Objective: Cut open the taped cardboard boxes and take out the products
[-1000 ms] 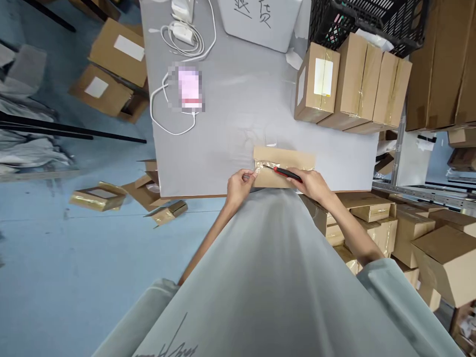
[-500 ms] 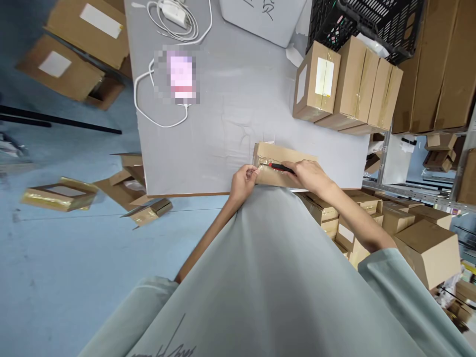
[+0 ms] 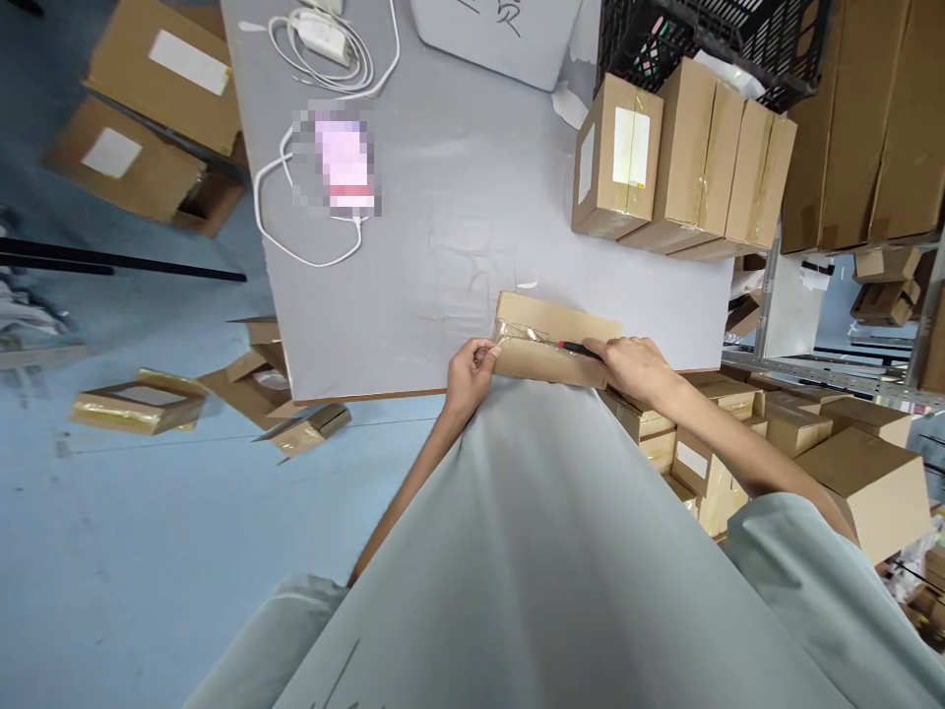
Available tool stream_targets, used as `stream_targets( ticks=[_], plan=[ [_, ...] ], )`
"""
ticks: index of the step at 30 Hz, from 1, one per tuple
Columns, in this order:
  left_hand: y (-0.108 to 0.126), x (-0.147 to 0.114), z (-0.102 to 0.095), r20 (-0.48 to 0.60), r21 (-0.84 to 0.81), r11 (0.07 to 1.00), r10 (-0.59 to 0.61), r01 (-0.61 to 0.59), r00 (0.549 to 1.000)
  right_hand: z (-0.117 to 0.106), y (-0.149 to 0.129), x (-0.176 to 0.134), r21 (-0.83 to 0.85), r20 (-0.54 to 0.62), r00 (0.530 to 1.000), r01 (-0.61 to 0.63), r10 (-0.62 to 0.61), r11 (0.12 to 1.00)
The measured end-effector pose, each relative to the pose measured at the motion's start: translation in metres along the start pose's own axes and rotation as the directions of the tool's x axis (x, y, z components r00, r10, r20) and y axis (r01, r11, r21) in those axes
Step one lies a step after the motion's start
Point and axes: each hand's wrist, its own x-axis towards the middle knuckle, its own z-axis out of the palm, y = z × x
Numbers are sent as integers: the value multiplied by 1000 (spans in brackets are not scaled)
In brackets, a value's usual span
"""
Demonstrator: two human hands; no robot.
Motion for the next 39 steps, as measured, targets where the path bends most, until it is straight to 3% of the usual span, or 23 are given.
stream_targets(
  ticks=[4, 7, 10, 15, 21, 26, 31, 34, 39],
  plan=[
    [-3, -2, -4, -81, -6, 1000, 6, -6, 997, 23, 32, -35, -23, 11, 989, -147, 147, 989],
    [-5, -1, -6, -72, -13, 1000, -15, 14, 997, 38, 53, -59, -44, 41, 971, -234, 236, 971],
    [-7, 2, -10, -41, -14, 1000, -22, 21, 999, 44, 58, -68, -8, 3, 979, -203, 203, 979],
    [-6, 4, -15, 10, -41, 999, -20, 20, 1000, 36, 36, -35, 166, -133, 991, 4, 18, 986],
    [-10, 0, -15, 14, -132, 991, 13, -11, 1000, 28, 22, 12, 194, -134, 984, 145, -120, 970],
    [-13, 0, -14, 28, -159, 987, 31, -26, 999, 22, 16, 24, 126, -117, 982, 165, -150, 978],
    [-12, -3, -13, 9, -164, 986, 17, -15, 1000, 4, 6, 27, -1, -23, 986, 167, -166, 986],
    [-15, -6, -18, -26, -162, 987, -4, 0, 1000, 9, 21, 15, -40, 8, 992, 123, -123, 992],
    [-20, -6, -27, -36, -148, 989, -28, 22, 999, 42, 69, -19, -54, 27, 999, -17, 19, 998]
  ],
)
